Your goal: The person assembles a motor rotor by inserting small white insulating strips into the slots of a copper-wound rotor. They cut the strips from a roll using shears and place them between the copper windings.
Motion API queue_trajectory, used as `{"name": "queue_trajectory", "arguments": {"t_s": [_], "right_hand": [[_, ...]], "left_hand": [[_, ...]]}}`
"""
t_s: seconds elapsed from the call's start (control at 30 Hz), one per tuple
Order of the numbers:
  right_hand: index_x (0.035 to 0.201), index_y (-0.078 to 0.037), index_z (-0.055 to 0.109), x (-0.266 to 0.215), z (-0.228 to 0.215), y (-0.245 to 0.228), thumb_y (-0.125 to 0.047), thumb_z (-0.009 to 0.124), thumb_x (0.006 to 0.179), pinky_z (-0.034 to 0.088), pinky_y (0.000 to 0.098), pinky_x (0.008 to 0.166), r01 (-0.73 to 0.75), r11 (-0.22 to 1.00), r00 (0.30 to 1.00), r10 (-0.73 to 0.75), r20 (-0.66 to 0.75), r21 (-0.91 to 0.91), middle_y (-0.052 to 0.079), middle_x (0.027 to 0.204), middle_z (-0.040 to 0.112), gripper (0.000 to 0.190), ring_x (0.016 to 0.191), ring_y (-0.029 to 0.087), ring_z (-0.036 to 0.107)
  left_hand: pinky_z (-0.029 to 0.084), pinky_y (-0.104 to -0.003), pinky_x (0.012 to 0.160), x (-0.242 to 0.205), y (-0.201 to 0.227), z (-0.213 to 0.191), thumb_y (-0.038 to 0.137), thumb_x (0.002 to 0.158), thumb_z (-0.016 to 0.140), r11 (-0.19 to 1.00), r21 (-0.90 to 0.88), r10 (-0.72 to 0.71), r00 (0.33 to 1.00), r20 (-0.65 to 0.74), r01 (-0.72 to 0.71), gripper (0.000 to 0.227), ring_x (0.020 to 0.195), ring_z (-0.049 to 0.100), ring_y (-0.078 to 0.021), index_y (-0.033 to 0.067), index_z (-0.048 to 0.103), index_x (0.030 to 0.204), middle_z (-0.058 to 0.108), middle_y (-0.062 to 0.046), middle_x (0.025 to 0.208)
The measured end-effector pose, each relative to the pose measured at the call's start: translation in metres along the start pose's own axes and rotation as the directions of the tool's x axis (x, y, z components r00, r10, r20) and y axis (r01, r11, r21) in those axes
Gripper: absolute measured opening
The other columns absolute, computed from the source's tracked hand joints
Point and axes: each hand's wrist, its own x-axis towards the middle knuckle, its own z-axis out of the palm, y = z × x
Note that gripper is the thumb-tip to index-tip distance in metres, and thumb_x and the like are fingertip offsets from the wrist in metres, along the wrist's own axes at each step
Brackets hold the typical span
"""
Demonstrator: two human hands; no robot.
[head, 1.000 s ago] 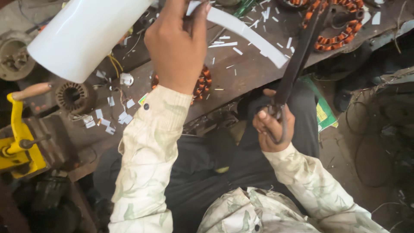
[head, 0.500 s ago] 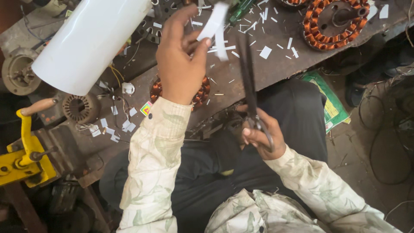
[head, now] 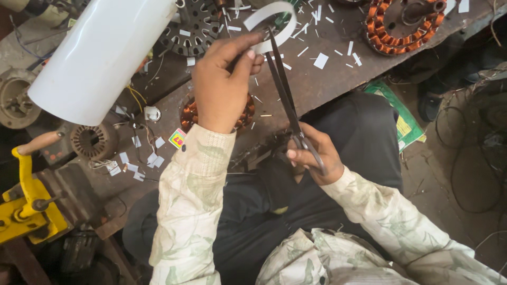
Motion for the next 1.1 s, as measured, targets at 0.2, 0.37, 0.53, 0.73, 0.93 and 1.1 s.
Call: {"name": "queue_trajectory", "arguments": {"t_s": [0.2, 0.37, 0.53, 0.73, 0.93, 1.1], "right_hand": [[0.145, 0.005, 0.050, 0.003, 0.000, 0.001, -0.007, 0.077, 0.083, 0.040, 0.0240, 0.057, 0.013, 1.000, 1.000, -0.013, 0.021, 0.011, 0.001, 0.078, 0.057, 0.068, 0.067, 0.010, 0.055], [0.144, 0.005, 0.052, 0.001, 0.001, -0.001, -0.005, 0.076, 0.084, 0.041, 0.0243, 0.060, 0.045, 0.999, 0.999, -0.045, 0.023, 0.005, 0.000, 0.077, 0.055, 0.066, 0.067, 0.010, 0.054], [0.142, 0.007, 0.054, -0.001, 0.001, -0.004, -0.003, 0.076, 0.082, 0.040, 0.0243, 0.058, 0.041, 0.999, 0.999, -0.041, -0.003, 0.007, -0.002, 0.074, 0.054, 0.064, 0.064, 0.008, 0.050], [0.142, 0.009, 0.054, 0.000, 0.001, -0.005, 0.002, 0.077, 0.083, 0.041, 0.0239, 0.066, 0.048, 0.999, 0.998, -0.049, -0.038, -0.012, -0.005, 0.075, 0.050, 0.063, 0.068, 0.006, 0.048], [0.141, 0.008, 0.055, -0.002, 0.002, -0.007, 0.003, 0.077, 0.082, 0.038, 0.0230, 0.066, 0.052, 0.996, 0.996, -0.057, -0.064, -0.074, -0.006, 0.074, 0.050, 0.064, 0.069, 0.005, 0.047], [0.140, 0.008, 0.058, -0.001, 0.000, -0.005, 0.004, 0.076, 0.081, 0.035, 0.0225, 0.064, 0.047, 0.995, 0.995, -0.054, -0.079, -0.083, -0.007, 0.072, 0.046, 0.062, 0.066, 0.004, 0.042]], "left_hand": [[0.067, -0.026, 0.073, -0.006, -0.002, 0.022, -0.001, 0.095, 0.066, 0.916, -0.349, -0.237, 0.969, -0.072, 0.198, 0.026, 0.082, 0.077, -0.0142, -0.0045, 0.066, 0.120, 0.073, -0.011, 0.100], [0.063, -0.028, 0.065, -0.012, -0.004, 0.035, 0.001, 0.095, 0.069, 0.859, -0.439, -0.342, 0.933, -0.113, 0.262, 0.017, 0.076, 0.075, -0.0158, -0.0087, 0.070, 0.109, 0.075, -0.011, 0.090], [0.064, -0.028, 0.065, -0.015, -0.005, 0.039, 0.000, 0.095, 0.069, 0.841, -0.478, -0.357, 0.924, -0.138, 0.254, 0.017, 0.075, 0.075, -0.0166, -0.0096, 0.070, 0.108, 0.075, -0.012, 0.090], [0.065, -0.029, 0.066, -0.017, -0.006, 0.042, 0.000, 0.095, 0.069, 0.829, -0.500, -0.369, 0.917, -0.154, 0.250, 0.019, 0.075, 0.075, -0.0174, -0.0104, 0.070, 0.110, 0.074, -0.013, 0.089], [0.064, -0.028, 0.066, -0.018, -0.007, 0.043, 0.000, 0.095, 0.069, 0.819, -0.522, -0.371, 0.914, -0.164, 0.239, 0.019, 0.076, 0.075, -0.0177, -0.0109, 0.069, 0.111, 0.075, -0.013, 0.091], [0.064, -0.028, 0.066, -0.018, -0.007, 0.044, -0.001, 0.095, 0.068, 0.831, -0.499, -0.371, 0.914, -0.166, 0.246, 0.019, 0.075, 0.076, -0.0182, -0.0117, 0.069, 0.111, 0.074, -0.014, 0.090]]}}
